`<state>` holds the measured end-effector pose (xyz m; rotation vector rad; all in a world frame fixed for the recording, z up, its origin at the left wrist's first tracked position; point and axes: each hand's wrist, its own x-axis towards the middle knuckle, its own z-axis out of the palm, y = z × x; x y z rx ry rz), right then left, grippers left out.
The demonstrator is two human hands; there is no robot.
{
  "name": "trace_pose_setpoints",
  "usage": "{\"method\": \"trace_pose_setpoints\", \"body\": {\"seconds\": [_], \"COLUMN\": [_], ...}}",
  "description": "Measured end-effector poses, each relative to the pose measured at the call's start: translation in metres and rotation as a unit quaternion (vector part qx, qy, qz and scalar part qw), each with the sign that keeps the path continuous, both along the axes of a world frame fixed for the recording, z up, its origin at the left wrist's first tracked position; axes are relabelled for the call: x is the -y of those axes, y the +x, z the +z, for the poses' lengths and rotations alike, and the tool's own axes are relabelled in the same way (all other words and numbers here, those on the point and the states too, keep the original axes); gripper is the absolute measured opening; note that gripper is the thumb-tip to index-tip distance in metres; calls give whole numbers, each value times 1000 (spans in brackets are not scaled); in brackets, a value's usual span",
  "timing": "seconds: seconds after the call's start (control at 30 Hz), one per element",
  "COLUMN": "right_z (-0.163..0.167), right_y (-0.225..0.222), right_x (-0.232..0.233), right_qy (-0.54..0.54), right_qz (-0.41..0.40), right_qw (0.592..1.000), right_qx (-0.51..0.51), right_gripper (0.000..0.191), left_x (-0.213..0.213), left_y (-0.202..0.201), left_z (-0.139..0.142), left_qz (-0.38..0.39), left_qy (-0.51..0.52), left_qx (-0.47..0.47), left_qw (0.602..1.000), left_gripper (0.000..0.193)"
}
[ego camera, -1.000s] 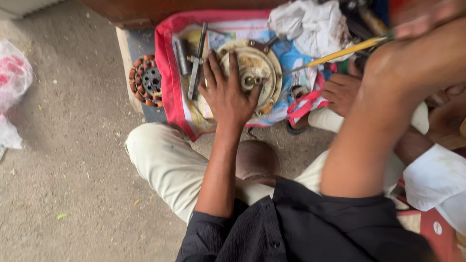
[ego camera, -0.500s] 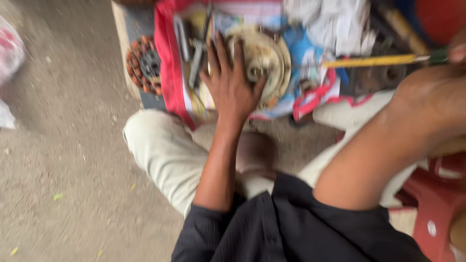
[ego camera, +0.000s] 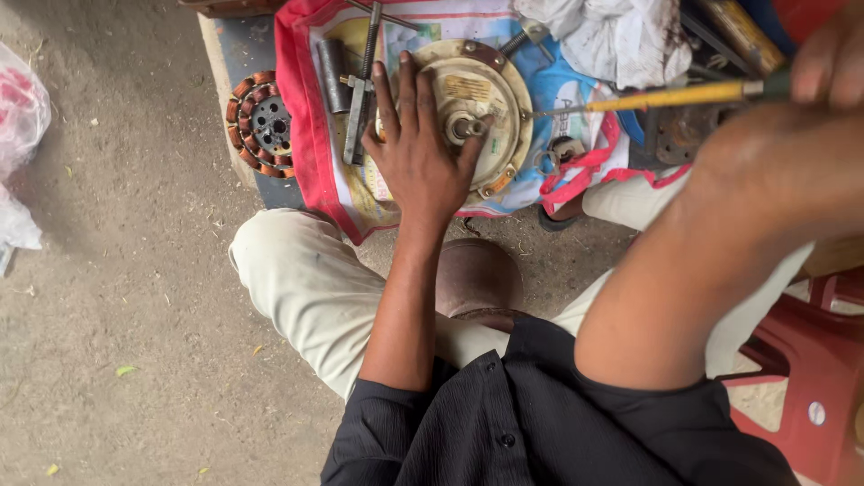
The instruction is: The person sits on the ground and uses a screwdriver to adjust a small cylindrical part on a motor component. They then use pliers to manipulate wires and continue adjusting the part with the screwdriver.
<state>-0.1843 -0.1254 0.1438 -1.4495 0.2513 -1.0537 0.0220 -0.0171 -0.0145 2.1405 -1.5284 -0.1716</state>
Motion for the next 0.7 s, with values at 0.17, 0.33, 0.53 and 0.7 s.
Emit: {"method": "trace_pose_setpoints", "body": {"seconds": [0.17, 0.33, 0.53, 0.7], "right_z": [19, 8, -5, 28], "right_y": [-13, 9, 34, 19], "right_x": [2, 9, -2, 5], "right_qy": [-12, 7, -3, 12], "right_qz": [30, -13, -84, 16], "right_qw": [998, 999, 994, 999], "right_qx": [-58, -44, 69, 30], "right_gripper": [37, 38, 39, 40], "left_x": [1, 4, 3, -1], "left_y": [0, 0, -1, 0], "left_z": [4, 4, 1, 4], "left_qz": [7, 0, 13, 10], "left_qy": [6, -2, 18, -19], "left_qx": [-32, -13, -36, -59], "left_qw": [999, 1000, 999, 998], "left_gripper": [85, 88, 86, 84]}}
